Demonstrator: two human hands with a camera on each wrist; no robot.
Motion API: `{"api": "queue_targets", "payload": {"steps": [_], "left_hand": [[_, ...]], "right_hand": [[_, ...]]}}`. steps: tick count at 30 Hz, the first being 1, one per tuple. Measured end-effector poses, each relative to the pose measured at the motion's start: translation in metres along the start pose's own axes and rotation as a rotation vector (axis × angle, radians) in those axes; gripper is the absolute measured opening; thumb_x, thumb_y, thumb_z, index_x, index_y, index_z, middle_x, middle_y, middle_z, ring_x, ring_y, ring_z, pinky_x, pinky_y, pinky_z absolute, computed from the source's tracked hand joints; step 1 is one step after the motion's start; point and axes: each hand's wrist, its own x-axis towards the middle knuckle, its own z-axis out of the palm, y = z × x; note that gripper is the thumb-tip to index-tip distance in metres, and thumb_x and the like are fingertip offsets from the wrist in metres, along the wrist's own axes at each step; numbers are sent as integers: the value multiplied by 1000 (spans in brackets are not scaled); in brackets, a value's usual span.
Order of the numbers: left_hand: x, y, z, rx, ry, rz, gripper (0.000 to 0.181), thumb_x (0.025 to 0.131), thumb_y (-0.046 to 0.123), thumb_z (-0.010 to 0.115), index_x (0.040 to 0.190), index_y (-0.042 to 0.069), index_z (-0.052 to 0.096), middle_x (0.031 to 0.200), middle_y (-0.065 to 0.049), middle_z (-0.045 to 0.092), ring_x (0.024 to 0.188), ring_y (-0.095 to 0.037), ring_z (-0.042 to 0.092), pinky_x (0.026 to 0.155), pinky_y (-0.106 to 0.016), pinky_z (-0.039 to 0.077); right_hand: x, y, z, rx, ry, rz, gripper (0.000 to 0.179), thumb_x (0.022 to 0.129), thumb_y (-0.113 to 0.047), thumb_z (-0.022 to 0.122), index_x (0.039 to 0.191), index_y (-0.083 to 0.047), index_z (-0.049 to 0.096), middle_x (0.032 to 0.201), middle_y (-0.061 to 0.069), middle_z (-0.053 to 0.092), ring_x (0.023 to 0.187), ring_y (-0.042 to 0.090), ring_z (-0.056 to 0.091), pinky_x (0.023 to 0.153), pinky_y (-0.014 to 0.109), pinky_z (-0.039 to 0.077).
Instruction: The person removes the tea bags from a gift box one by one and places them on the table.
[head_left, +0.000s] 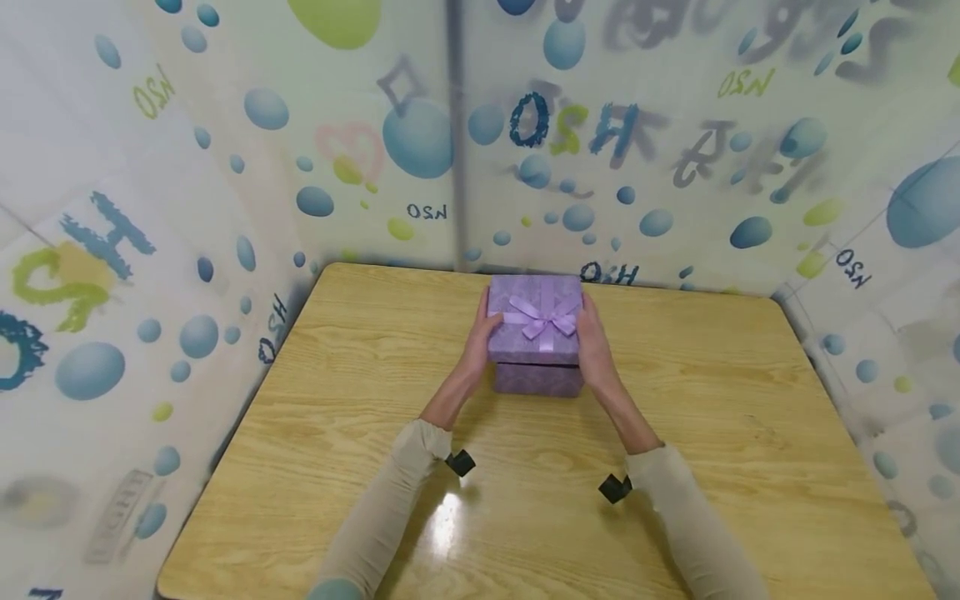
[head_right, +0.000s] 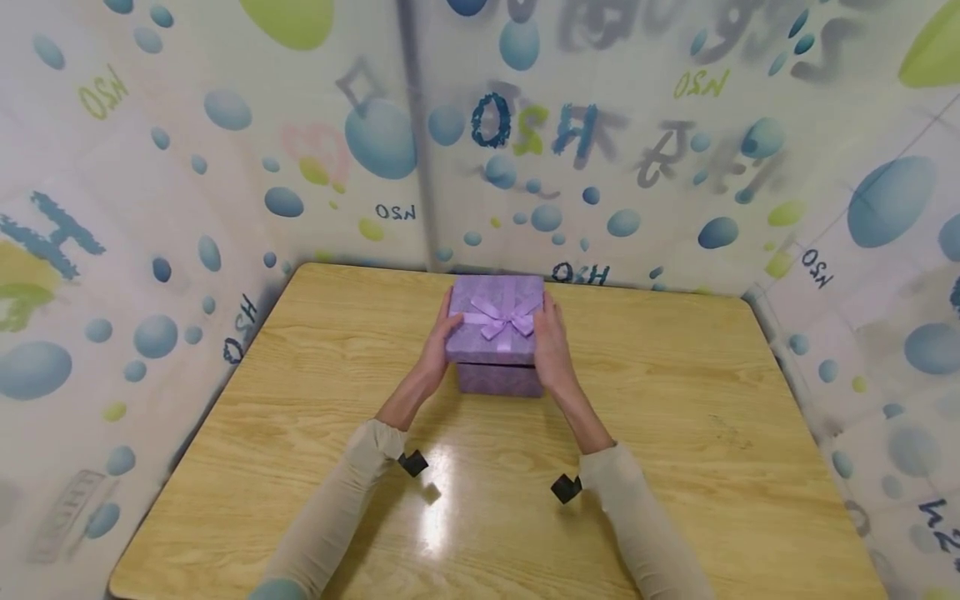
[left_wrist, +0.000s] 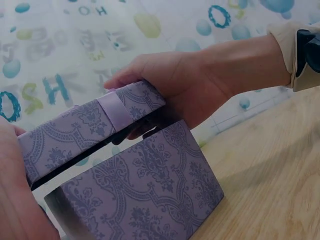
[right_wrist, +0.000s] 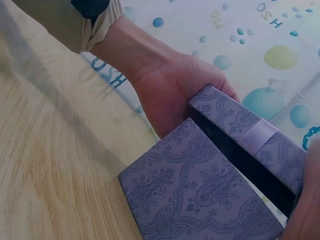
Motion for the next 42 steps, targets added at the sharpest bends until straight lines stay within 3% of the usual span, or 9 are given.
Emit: {"api": "queue_targets", "payload": {"steps": [5, 14, 21, 24, 34, 42], "left_hand": [[-1, 1, -4, -33, 6, 5, 78, 102, 32, 42, 170, 24, 5, 177, 0, 1, 161, -21, -1, 127, -47, 1], [-3, 7, -7, -8, 12, 16, 79, 101, 31, 43, 170, 25, 6, 177, 1, 2, 161, -22, -1, 126, -49, 0], [-3, 6, -9, 2, 26, 8, 76, 103, 30, 41, 170, 26, 6, 177, 3, 3, 161, -21, -1, 127, -47, 1], [-3, 7, -13, -1, 20, 11, 74, 105, 32, 39, 170, 27, 5, 177, 5, 2, 161, -19, -2, 127, -47, 1], [-6, 17, -39, 14, 32, 33, 72, 105, 31, 37, 170, 27, 6, 177, 3, 1, 161, -19, -3, 127, -46, 0], [-9, 23, -65, 1, 53, 29, 71, 104, 32, 38, 169, 19, 11, 176, -3, 6, 160, -20, 3, 127, -46, 4]], "right_hand": [[2, -6, 1, -60, -21, -22, 71, 113, -41, 20, 166, 4, 3, 174, 20, 3, 161, 35, 0, 127, 50, 1], [1, -14, 7, -89, -34, -25, 72, 114, -35, 30, 164, 9, 2, 172, 25, 3, 160, 36, 1, 127, 48, 3], [1, -24, 11, -4, -52, 101, 88, 109, -53, 39, 166, -3, -6, 175, 12, -5, 160, 23, -3, 127, 41, 1], [2, -28, 12, 46, -53, 131, 87, 109, -52, 40, 167, -6, -5, 175, 9, -4, 160, 21, -4, 127, 41, 1], [8, -40, 32, 135, -70, 160, 84, 109, -49, 42, 168, -8, -2, 176, 8, -3, 160, 18, -3, 127, 39, 1], [12, -45, 57, 174, -65, 98, 84, 108, -48, 45, 169, -10, -1, 176, 4, 2, 160, 13, 1, 127, 37, 4]]}}
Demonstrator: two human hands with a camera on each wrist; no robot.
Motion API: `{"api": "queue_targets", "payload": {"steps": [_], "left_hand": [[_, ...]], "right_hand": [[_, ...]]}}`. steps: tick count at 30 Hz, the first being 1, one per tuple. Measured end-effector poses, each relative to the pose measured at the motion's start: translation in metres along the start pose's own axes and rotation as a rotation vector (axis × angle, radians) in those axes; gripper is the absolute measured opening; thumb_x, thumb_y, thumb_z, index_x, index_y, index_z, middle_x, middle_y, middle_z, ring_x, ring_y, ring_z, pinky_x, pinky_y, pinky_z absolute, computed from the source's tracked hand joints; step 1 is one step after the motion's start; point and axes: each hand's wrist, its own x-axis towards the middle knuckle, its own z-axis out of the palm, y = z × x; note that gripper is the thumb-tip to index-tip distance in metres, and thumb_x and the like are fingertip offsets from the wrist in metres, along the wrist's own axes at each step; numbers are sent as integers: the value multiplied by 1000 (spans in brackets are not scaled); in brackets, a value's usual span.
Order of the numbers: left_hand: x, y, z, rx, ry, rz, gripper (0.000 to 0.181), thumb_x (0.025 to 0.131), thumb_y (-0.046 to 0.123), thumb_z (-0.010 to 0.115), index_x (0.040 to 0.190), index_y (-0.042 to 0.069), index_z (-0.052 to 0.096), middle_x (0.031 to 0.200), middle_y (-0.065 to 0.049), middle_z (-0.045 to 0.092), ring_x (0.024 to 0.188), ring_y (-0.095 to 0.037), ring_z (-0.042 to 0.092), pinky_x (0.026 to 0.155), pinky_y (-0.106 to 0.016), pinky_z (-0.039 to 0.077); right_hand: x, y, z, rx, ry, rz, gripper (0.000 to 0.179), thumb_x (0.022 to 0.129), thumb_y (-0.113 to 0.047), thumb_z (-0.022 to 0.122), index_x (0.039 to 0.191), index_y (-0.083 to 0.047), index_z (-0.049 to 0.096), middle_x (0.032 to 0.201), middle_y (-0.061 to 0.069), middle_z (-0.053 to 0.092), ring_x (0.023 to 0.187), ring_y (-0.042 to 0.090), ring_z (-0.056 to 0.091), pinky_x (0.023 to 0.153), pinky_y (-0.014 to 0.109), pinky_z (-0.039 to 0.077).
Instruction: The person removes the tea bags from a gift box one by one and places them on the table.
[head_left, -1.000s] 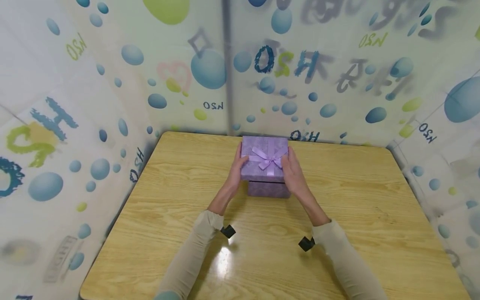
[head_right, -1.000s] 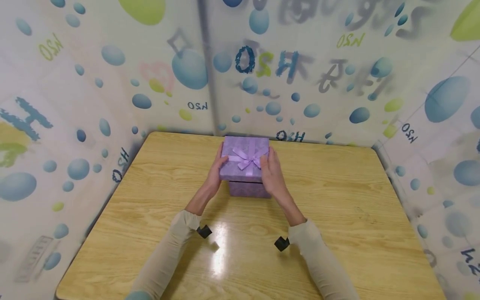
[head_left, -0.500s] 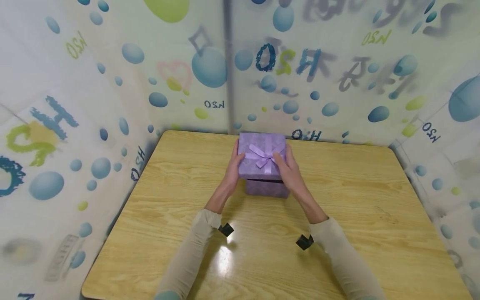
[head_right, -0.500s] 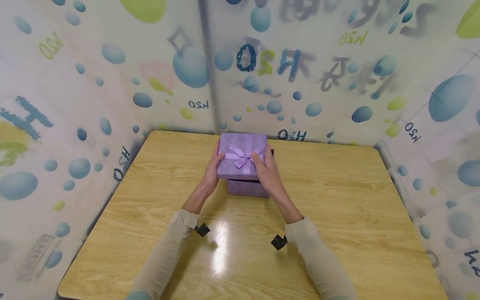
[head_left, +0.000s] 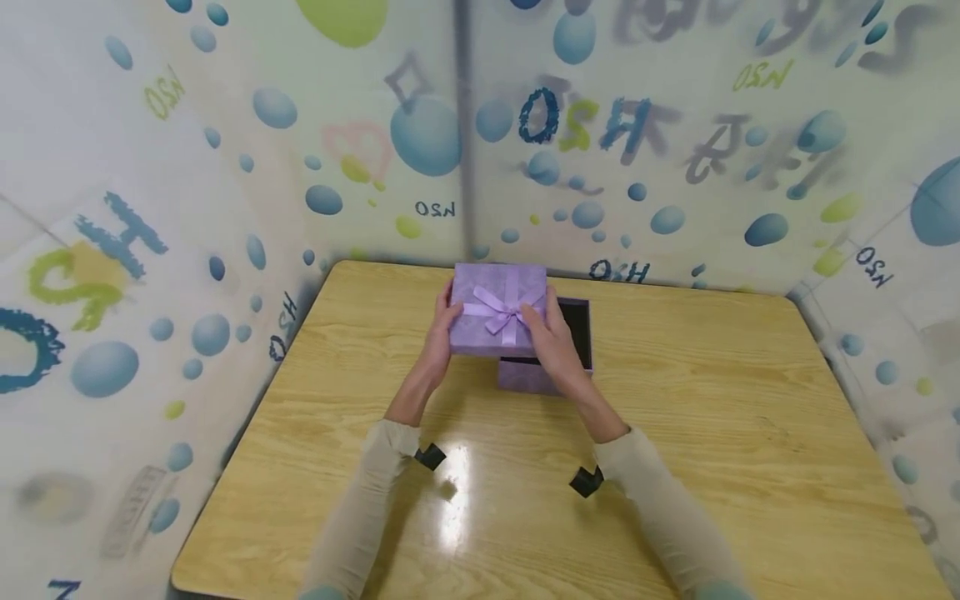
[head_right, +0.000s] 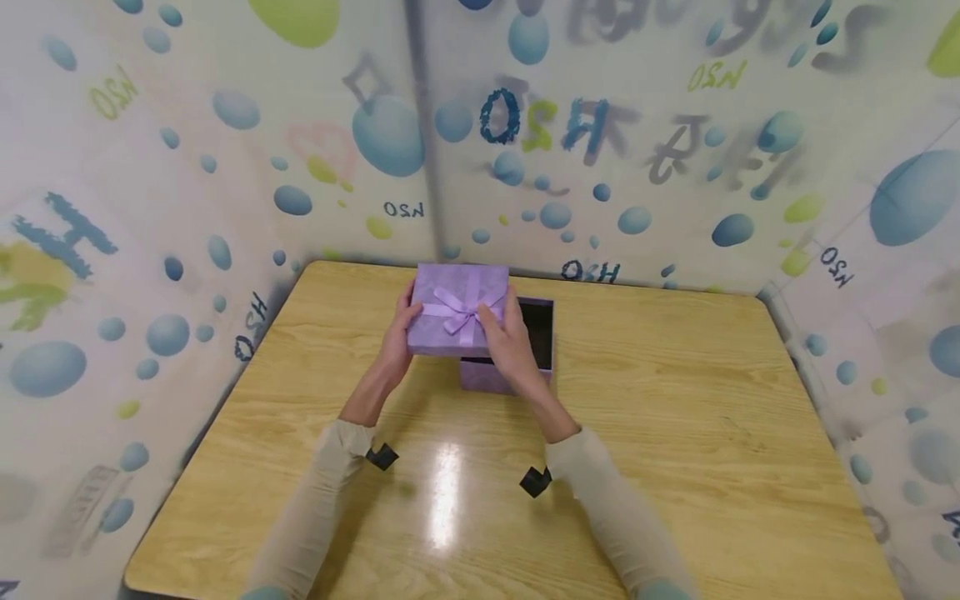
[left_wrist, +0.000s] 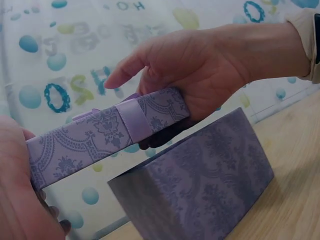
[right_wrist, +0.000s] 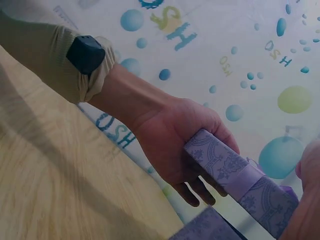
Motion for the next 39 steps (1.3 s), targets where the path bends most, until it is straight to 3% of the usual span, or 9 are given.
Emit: {"api": "queue_targets", "payload": {"steps": [6, 13, 19, 24, 31, 35, 39], "left_hand": [[-5, 4, -18, -66, 32, -8, 67, 105, 29, 38, 167, 13, 16, 174, -5, 11, 158, -21, 8, 126, -43, 7], [-11, 9, -39, -103, 39, -43, 65, 107, 27, 36, 168, 15, 16, 174, -4, 11, 158, -20, 8, 126, -43, 9], [-16, 17, -58, -180, 33, -64, 62, 110, 22, 34, 169, 16, 18, 174, -6, 16, 156, -20, 16, 126, -41, 13], [-21, 22, -70, -219, 42, -76, 61, 111, 17, 32, 169, 14, 16, 175, -7, 12, 159, -19, 11, 127, -38, 10], [-23, 23, -88, -152, 127, -43, 56, 110, 13, 38, 166, 10, 29, 173, -6, 23, 159, -17, 16, 127, -34, 12], [-22, 20, -96, -118, 209, -14, 53, 108, 10, 43, 161, 7, 40, 169, -6, 33, 158, -16, 23, 126, -31, 16], [-21, 10, -103, -91, 274, -5, 49, 107, 9, 47, 156, 5, 47, 165, -7, 41, 156, -16, 29, 124, -29, 21]], "right_hand": [[2, -4, 21, 30, -12, -65, 83, 109, -40, 47, 168, -6, 0, 176, 7, 3, 160, 15, 1, 127, 38, 4], [3, -8, 41, 97, -51, -114, 81, 109, -32, 50, 168, -6, 0, 176, 8, 5, 160, 16, 3, 127, 39, 6], [5, -12, 59, 69, -36, -122, 84, 108, -29, 53, 168, -5, 0, 176, 9, 3, 161, 21, 2, 127, 40, 6], [5, -14, 73, 54, -32, -109, 85, 107, -28, 54, 167, -3, -1, 176, 10, -1, 161, 20, -2, 127, 38, 3], [5, -11, 94, 28, -24, -106, 99, 98, -26, 65, 168, -6, -1, 176, 12, 2, 161, 22, 2, 127, 42, 6], [3, -8, 106, 20, -37, -34, 111, 91, -26, 70, 166, -4, -9, 175, 16, -8, 160, 25, -5, 127, 44, 4], [5, 3, 116, 28, -43, -2, 114, 88, -22, 73, 166, -4, -9, 175, 15, -7, 160, 24, -3, 127, 43, 5]]}}
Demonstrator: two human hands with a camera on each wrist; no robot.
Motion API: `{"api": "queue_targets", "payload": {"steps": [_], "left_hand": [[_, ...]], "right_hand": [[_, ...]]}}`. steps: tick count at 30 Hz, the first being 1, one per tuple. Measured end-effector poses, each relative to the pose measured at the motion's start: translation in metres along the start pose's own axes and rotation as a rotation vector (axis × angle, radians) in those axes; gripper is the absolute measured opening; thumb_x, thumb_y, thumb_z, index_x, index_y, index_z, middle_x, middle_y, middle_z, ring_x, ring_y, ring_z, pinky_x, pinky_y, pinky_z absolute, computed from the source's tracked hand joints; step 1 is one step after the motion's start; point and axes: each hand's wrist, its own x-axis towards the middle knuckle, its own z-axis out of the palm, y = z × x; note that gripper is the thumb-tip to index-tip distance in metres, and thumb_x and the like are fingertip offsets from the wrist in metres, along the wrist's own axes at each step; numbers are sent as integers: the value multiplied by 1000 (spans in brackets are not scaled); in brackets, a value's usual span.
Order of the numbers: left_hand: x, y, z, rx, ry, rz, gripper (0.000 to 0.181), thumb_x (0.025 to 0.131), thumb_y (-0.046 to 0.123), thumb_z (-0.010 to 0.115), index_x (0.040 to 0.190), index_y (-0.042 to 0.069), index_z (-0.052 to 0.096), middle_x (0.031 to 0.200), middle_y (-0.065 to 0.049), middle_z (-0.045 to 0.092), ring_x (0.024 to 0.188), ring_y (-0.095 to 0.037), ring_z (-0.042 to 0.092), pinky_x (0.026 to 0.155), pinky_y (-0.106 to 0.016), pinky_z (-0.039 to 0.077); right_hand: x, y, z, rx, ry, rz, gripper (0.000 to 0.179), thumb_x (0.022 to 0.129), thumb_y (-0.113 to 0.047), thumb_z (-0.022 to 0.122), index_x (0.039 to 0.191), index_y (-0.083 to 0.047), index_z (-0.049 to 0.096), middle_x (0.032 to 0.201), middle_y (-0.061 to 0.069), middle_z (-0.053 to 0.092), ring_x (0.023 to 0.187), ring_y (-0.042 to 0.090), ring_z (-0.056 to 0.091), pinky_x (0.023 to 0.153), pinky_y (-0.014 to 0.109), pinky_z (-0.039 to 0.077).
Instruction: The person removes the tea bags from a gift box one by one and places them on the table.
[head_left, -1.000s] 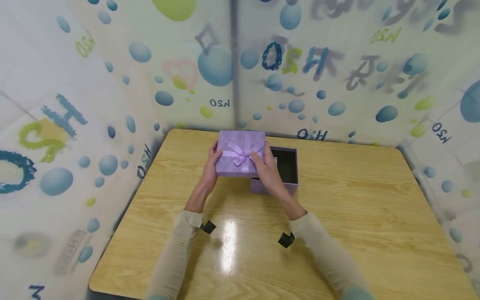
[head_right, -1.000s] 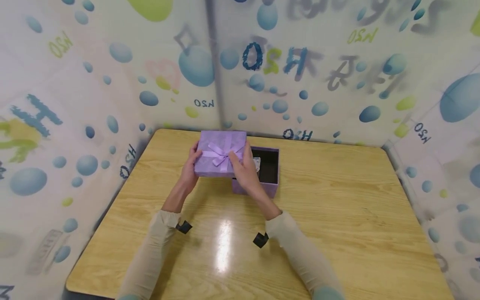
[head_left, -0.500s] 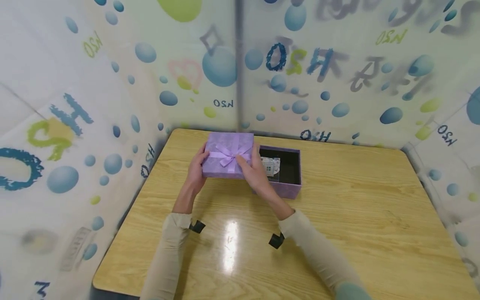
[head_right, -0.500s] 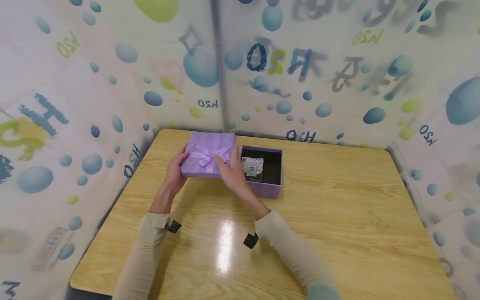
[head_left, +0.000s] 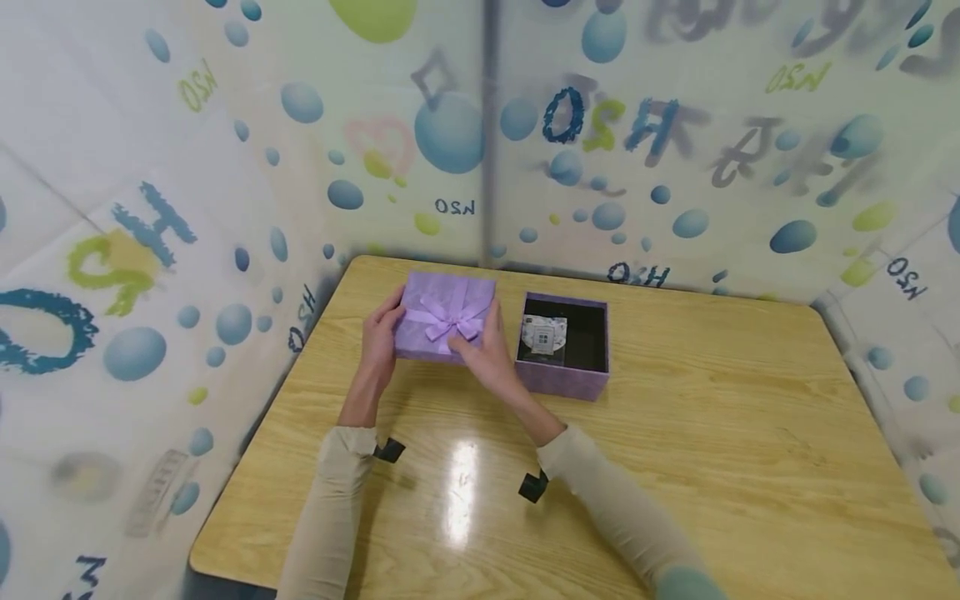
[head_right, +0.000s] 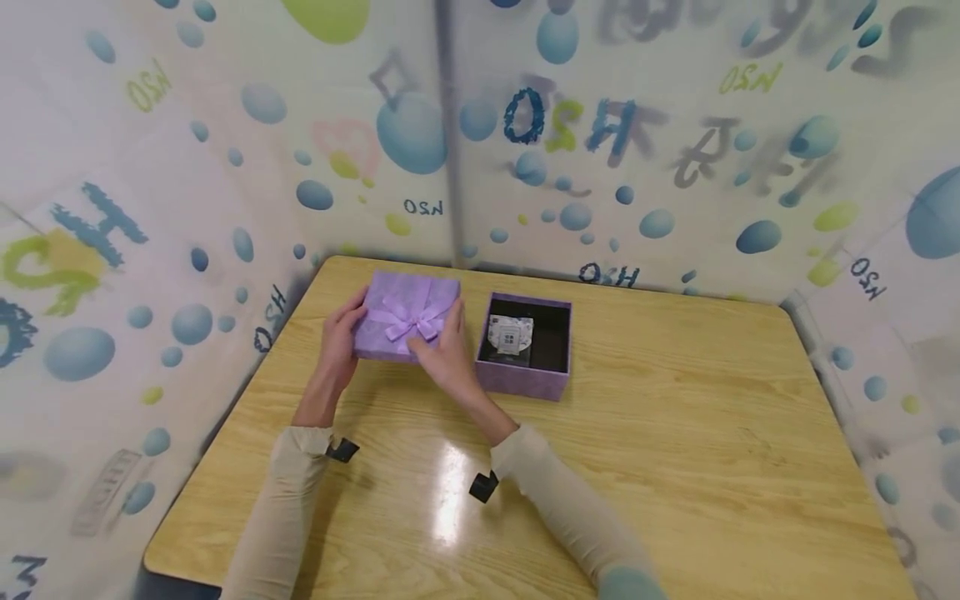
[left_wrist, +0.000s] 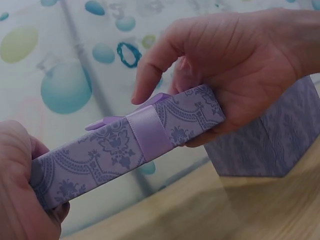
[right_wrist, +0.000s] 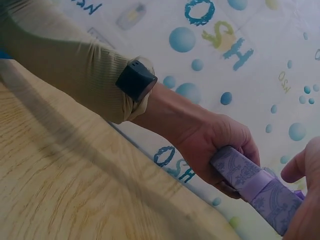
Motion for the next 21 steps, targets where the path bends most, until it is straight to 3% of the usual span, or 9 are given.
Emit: {"api": "queue_targets", "payload": {"steps": [4, 9, 14, 21], "left_hand": [[2, -12, -6, 43, 18, -31, 48, 108, 11, 47, 156, 6, 48, 164, -6, 41, 155, -16, 30, 124, -28, 21], [3, -25, -12, 107, -15, -72, 51, 109, 11, 43, 161, 8, 40, 169, -6, 33, 157, -16, 23, 126, -31, 17], [8, -37, -15, 179, -38, -47, 52, 110, 10, 43, 161, 6, 37, 169, -8, 31, 158, -18, 22, 126, -33, 15], [12, -51, -16, 207, -54, -54, 54, 109, 7, 42, 162, 3, 33, 170, -9, 28, 158, -18, 18, 126, -32, 13]], "right_hand": [[5, 14, 7, -1, 5, 31, 116, 86, -19, 74, 167, -6, -9, 175, 15, -6, 160, 25, -1, 126, 42, 5], [8, 29, 14, -9, 14, 42, 115, 85, -16, 73, 166, -2, -8, 174, 20, -4, 161, 27, -1, 127, 42, 5], [9, 42, 19, -10, 36, 76, 112, 86, -15, 72, 166, 1, -5, 174, 20, -3, 161, 28, 0, 127, 42, 6], [12, 58, 22, 5, 53, 114, 111, 86, -12, 72, 165, 2, -5, 174, 19, -3, 161, 29, 0, 127, 42, 6]]}}
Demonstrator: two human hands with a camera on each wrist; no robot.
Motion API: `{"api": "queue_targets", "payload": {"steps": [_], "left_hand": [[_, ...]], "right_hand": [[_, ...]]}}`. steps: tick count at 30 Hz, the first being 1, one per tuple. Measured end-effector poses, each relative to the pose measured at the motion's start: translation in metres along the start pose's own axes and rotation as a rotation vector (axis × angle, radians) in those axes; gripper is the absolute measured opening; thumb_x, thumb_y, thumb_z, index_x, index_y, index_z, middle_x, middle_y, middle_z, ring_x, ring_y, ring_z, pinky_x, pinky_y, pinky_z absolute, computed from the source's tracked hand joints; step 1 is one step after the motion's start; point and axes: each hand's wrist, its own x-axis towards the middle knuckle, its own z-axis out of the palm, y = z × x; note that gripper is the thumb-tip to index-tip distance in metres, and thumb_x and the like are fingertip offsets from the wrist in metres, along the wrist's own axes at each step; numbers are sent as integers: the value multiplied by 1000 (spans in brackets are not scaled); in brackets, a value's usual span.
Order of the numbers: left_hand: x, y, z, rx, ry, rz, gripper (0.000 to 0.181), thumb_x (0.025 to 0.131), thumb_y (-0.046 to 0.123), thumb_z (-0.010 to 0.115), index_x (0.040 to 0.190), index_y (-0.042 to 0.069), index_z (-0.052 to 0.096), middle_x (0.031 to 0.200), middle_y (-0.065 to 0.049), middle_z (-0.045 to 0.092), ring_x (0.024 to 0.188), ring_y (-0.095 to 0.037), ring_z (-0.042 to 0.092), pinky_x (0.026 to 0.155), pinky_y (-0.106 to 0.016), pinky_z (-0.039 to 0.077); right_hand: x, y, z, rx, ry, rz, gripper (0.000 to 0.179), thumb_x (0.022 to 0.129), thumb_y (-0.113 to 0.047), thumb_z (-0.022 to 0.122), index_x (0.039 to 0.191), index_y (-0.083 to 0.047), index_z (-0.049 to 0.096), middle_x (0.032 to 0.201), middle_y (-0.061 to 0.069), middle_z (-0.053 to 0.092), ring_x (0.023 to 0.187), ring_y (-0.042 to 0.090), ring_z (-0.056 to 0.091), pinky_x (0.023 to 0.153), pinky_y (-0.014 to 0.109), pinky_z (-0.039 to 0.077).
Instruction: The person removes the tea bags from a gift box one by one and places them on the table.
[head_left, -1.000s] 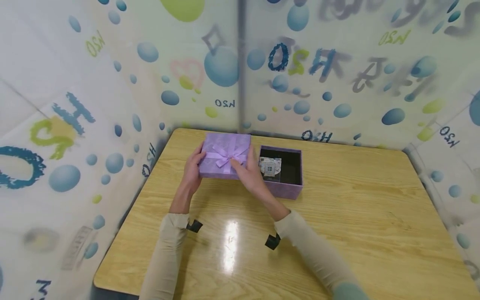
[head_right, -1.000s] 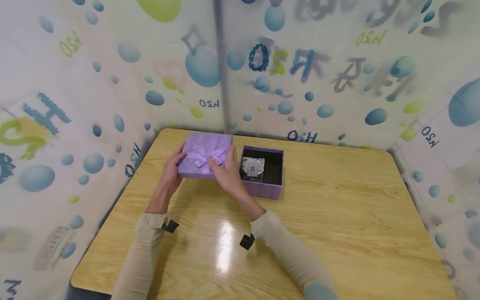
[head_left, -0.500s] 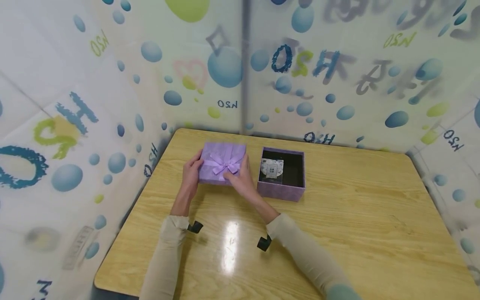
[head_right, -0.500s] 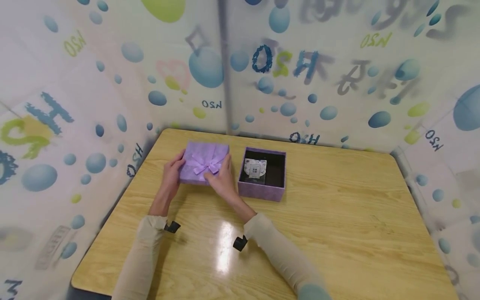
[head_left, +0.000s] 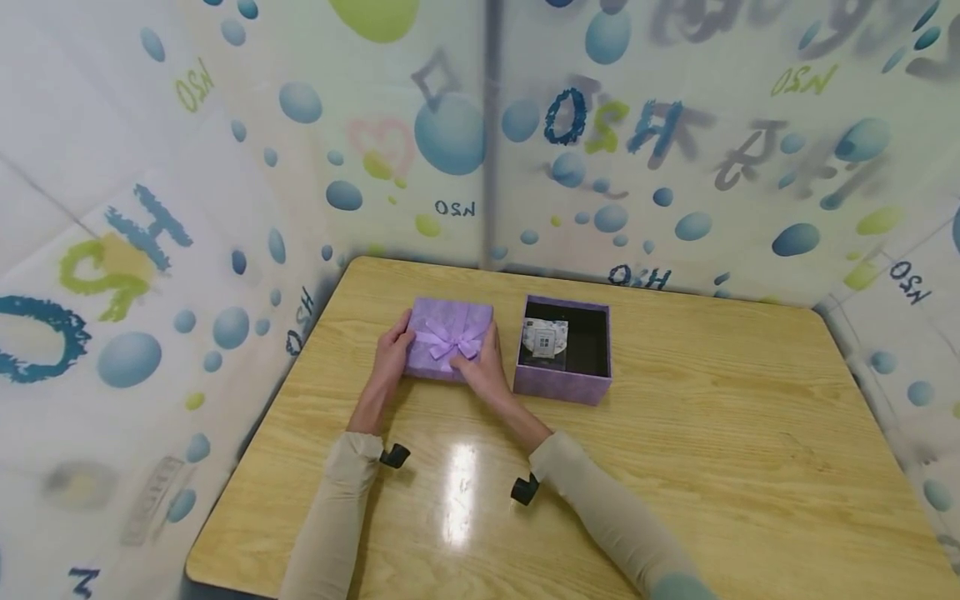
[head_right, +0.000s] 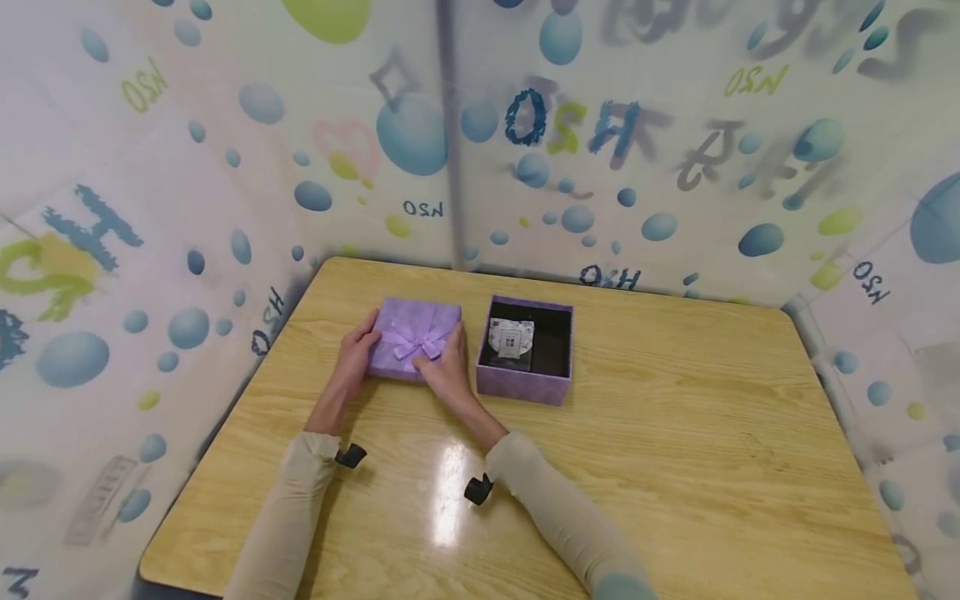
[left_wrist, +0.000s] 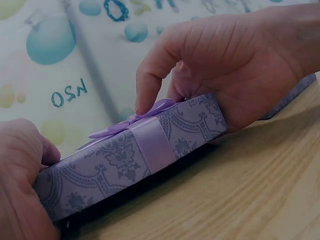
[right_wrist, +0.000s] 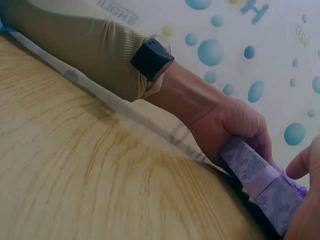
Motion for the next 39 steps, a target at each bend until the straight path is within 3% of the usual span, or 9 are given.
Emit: {"api": "queue_targets", "payload": {"steps": [8, 15, 24, 26, 31, 33, 36, 39], "left_hand": [[3, -7, 3, 35, -7, 36, 56, 107, 2, 42, 162, 2, 31, 171, -10, 26, 159, -19, 18, 126, -33, 13], [5, -13, 4, 62, -26, 93, 58, 105, -4, 40, 162, -1, 29, 170, -13, 24, 159, -22, 16, 126, -35, 12], [8, -15, 4, 79, -9, 97, 57, 105, -5, 41, 161, -2, 33, 169, -15, 29, 157, -23, 23, 126, -34, 16], [4, -7, 5, 75, -11, 95, 56, 104, -6, 41, 159, -5, 34, 168, -18, 30, 157, -26, 24, 126, -36, 17], [3, -7, 6, 60, 61, 101, 54, 102, -7, 43, 156, -7, 41, 163, -21, 40, 153, -29, 34, 124, -40, 24], [6, -15, 6, 57, 97, 99, 53, 102, -4, 45, 155, -4, 45, 161, -20, 44, 151, -27, 39, 123, -37, 28], [6, -13, 7, 51, 133, 85, 53, 100, -5, 47, 153, -5, 48, 156, -22, 50, 144, -29, 46, 116, -31, 35], [5, -12, 9, 54, 161, 84, 53, 97, -7, 47, 150, -7, 51, 150, -26, 54, 135, -32, 51, 104, -25, 39]], "right_hand": [[3, 7, 1, -12, 14, -1, 112, 84, -12, 73, 165, 4, -3, 174, 21, -1, 160, 30, 2, 127, 43, 7], [3, 10, 1, -92, 14, 24, 111, 84, -16, 72, 167, 0, -1, 174, 19, 1, 160, 31, 5, 127, 44, 11], [2, 11, -1, -139, 20, 4, 109, 84, -17, 71, 167, 1, 3, 174, 21, 6, 160, 32, 9, 126, 44, 14], [0, 11, -3, -170, 11, -28, 106, 84, -16, 71, 166, 3, 6, 173, 24, 9, 159, 34, 11, 126, 44, 14], [-14, 2, -7, -300, -69, -149, 93, 88, -18, 68, 163, 3, 18, 170, 27, 12, 158, 37, 14, 126, 50, 16], [-23, -6, -9, -352, -121, -194, 86, 90, -20, 67, 161, 2, 24, 169, 28, 13, 157, 39, 14, 124, 55, 17], [-34, -19, -14, -406, -188, -270, 72, 91, -21, 64, 155, 0, 38, 165, 29, 24, 156, 41, 18, 122, 59, 20], [-42, -30, -18, -427, -221, -346, 57, 93, -19, 61, 146, 0, 52, 157, 26, 41, 150, 38, 31, 120, 56, 28]]}}
